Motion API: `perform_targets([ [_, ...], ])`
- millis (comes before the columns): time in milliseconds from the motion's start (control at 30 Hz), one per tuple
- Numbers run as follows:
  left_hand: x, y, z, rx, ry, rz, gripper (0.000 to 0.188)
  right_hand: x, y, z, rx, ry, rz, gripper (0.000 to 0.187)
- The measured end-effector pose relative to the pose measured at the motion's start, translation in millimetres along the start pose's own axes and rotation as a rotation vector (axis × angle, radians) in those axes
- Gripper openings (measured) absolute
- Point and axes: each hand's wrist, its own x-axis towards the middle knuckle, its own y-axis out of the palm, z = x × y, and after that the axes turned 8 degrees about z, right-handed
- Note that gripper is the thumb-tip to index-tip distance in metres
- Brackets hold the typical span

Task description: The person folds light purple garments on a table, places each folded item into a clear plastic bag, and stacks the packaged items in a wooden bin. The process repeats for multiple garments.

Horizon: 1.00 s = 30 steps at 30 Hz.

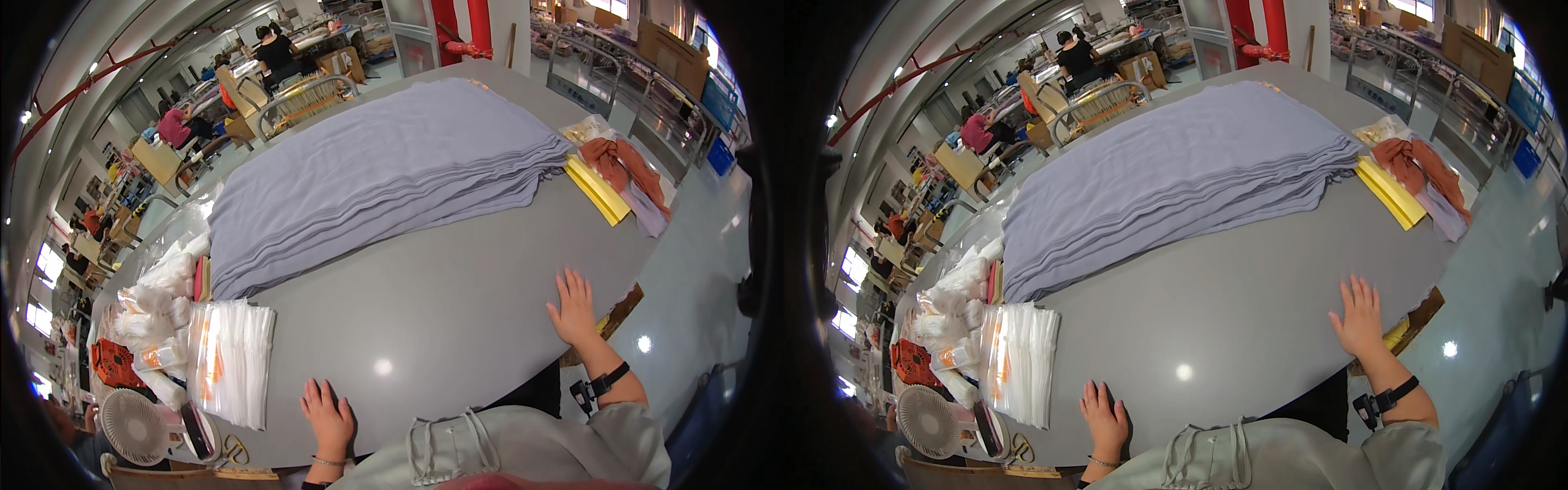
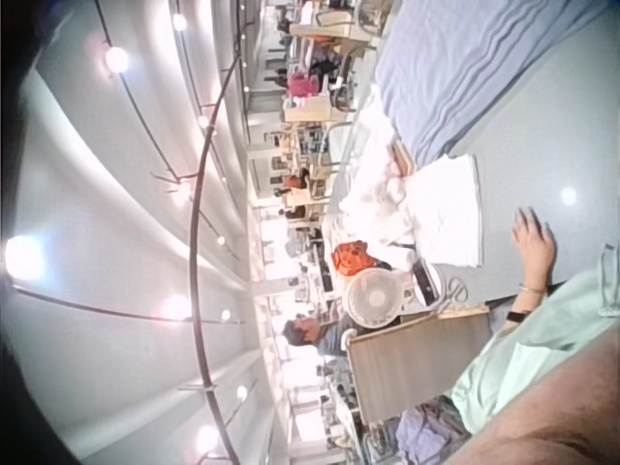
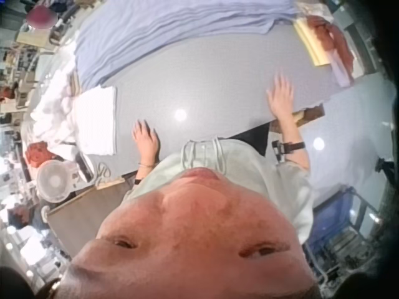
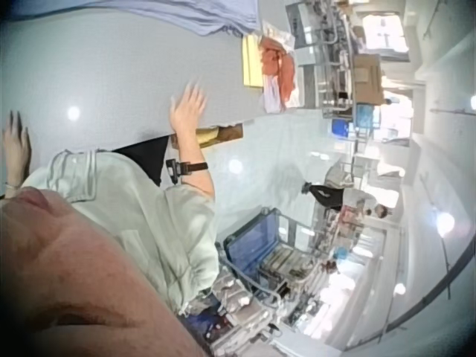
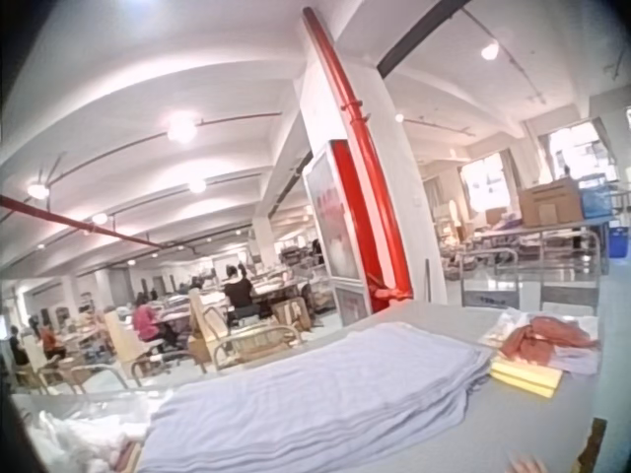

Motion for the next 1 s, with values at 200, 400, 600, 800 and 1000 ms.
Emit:
perform_targets([
  [200, 0.0, 1.4, 0.7, 0.021, -0.018, -0.019, 0.055, 69.6, -23.9, 0.5, 0.212, -0.247, -0.069, 0.037],
  [400, -0.9, 0.0, -1.9, 0.033, -0.022, -0.029, 0.055, 293.6, -44.1, 15.3, 0.219, -0.296, -0.338, 0.012],
  [600, -3.8, -0.7, -1.6, 0.029, -0.028, -0.044, 0.054, 372.4, -29.7, 28.3, 0.177, -0.378, -0.248, 0.014],
  [800, 44.2, -18.3, -32.0, -0.126, 0.035, -0.143, 0.048, 396.8, -30.4, 30.7, 0.208, -0.272, -0.067, 0.012],
  [1000, 264.7, -10.2, -125.6, -1.591, 0.309, 0.322, 0.068, 404.5, -71.6, 58.0, 0.501, -0.458, -0.895, 0.008],
])
